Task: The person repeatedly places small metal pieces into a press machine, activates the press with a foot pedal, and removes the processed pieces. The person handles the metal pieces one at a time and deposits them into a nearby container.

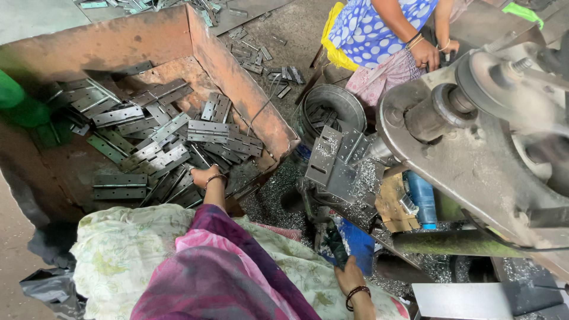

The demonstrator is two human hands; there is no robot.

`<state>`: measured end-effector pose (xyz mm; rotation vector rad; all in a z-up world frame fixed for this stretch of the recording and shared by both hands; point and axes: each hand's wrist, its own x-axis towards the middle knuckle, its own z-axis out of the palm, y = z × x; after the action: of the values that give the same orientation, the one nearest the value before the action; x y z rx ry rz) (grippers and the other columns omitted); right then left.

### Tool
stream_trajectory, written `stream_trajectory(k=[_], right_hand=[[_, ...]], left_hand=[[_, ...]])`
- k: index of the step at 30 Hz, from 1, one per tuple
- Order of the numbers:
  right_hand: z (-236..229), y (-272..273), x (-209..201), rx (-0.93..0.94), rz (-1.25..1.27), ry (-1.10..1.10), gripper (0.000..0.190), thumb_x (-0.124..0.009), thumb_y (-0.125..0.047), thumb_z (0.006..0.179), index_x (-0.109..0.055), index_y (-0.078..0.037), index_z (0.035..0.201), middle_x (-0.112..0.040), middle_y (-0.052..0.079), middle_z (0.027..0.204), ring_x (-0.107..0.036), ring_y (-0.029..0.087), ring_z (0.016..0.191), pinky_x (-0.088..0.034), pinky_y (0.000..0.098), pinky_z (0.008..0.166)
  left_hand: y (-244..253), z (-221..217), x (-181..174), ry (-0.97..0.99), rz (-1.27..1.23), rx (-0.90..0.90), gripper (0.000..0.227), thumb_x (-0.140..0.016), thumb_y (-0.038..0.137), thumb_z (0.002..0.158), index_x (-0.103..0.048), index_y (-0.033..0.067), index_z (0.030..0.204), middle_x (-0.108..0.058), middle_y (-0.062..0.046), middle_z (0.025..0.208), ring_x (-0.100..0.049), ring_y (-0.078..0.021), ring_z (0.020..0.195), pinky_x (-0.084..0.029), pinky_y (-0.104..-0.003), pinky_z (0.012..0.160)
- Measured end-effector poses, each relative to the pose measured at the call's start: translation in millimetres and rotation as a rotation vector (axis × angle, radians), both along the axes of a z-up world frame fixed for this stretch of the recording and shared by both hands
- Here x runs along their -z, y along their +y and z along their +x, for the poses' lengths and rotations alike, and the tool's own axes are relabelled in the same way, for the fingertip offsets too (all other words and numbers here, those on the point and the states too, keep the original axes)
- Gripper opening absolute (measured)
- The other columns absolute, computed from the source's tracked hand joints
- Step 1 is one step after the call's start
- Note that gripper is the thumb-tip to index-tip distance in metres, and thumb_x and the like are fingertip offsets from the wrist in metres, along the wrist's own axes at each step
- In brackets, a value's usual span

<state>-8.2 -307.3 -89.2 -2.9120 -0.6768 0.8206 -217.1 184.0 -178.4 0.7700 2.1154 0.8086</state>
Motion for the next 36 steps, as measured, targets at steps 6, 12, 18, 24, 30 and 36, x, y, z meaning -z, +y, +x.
stream_trajectory(k=[6, 12, 18, 24, 30, 36], right_hand=[[-4, 3, -3, -0.023, 0.007, 0.001, 0.052, -0.066, -0.033, 0.09, -0.043, 0.003, 0.121, -0.07, 0.032, 0.107, -0.068, 0.048, 0.103, -0.053, 0.0518, 0.09], [-10, 6, -4, 0.009, 0.116, 0.038, 0.049, -0.064, -0.029, 0.091, -0.044, 0.004, 0.121, -0.069, 0.032, 0.107, -0.067, 0.048, 0.105, -0.054, 0.0522, 0.091], [-19, 8, -16, 0.03, 0.135, 0.041, 0.049, -0.065, -0.025, 0.089, -0.043, 0.002, 0.123, -0.068, 0.032, 0.112, -0.066, 0.047, 0.109, -0.052, 0.052, 0.094], [-22, 8, -21, 0.03, 0.154, 0.051, 0.048, -0.065, -0.024, 0.089, -0.043, 0.003, 0.122, -0.068, 0.032, 0.111, -0.066, 0.047, 0.107, -0.052, 0.0522, 0.094], [-24, 9, -28, 0.025, 0.155, 0.044, 0.047, -0.065, -0.022, 0.089, -0.043, 0.004, 0.121, -0.069, 0.032, 0.109, -0.067, 0.047, 0.106, -0.053, 0.052, 0.093], [-24, 15, -39, 0.047, 0.098, 0.102, 0.049, -0.064, -0.021, 0.091, -0.04, 0.005, 0.126, -0.068, 0.031, 0.11, -0.068, 0.046, 0.105, -0.053, 0.0508, 0.094]], left_hand=[[-32, 19, -20, -0.142, 0.112, -0.051, 0.063, -0.09, 0.012, 0.061, -0.06, -0.0031, 0.115, -0.072, -0.023, 0.105, -0.072, -0.0381, 0.093, -0.057, -0.044, 0.087], [-102, 50, -80, -0.626, 0.409, 0.113, 0.083, -0.08, -0.001, 0.064, -0.053, 0.0034, 0.143, -0.072, -0.011, 0.103, -0.069, -0.0201, 0.085, -0.059, -0.033, 0.077], [-174, 97, -169, -0.476, 0.558, 0.624, 0.086, -0.076, 0.001, 0.072, -0.045, 0.0077, 0.152, -0.073, -0.013, 0.095, -0.069, -0.0234, 0.08, -0.057, -0.034, 0.077], [-246, 147, -187, 0.373, 0.828, 1.773, 0.027, -0.071, 0.02, 0.088, -0.07, 0.0061, 0.112, -0.045, -0.021, 0.146, -0.04, -0.0409, 0.138, -0.038, -0.05, 0.116], [-258, 165, -164, 0.55, 0.876, 1.982, 0.03, -0.064, 0.011, 0.083, -0.073, 0.0069, 0.112, -0.038, -0.021, 0.153, -0.031, -0.0455, 0.144, -0.034, -0.05, 0.118], [-247, 159, -151, 0.412, 0.918, 1.924, 0.023, -0.056, 0.016, 0.096, -0.075, 0.004, 0.102, -0.043, -0.019, 0.156, -0.039, -0.0396, 0.147, -0.037, -0.045, 0.119]])
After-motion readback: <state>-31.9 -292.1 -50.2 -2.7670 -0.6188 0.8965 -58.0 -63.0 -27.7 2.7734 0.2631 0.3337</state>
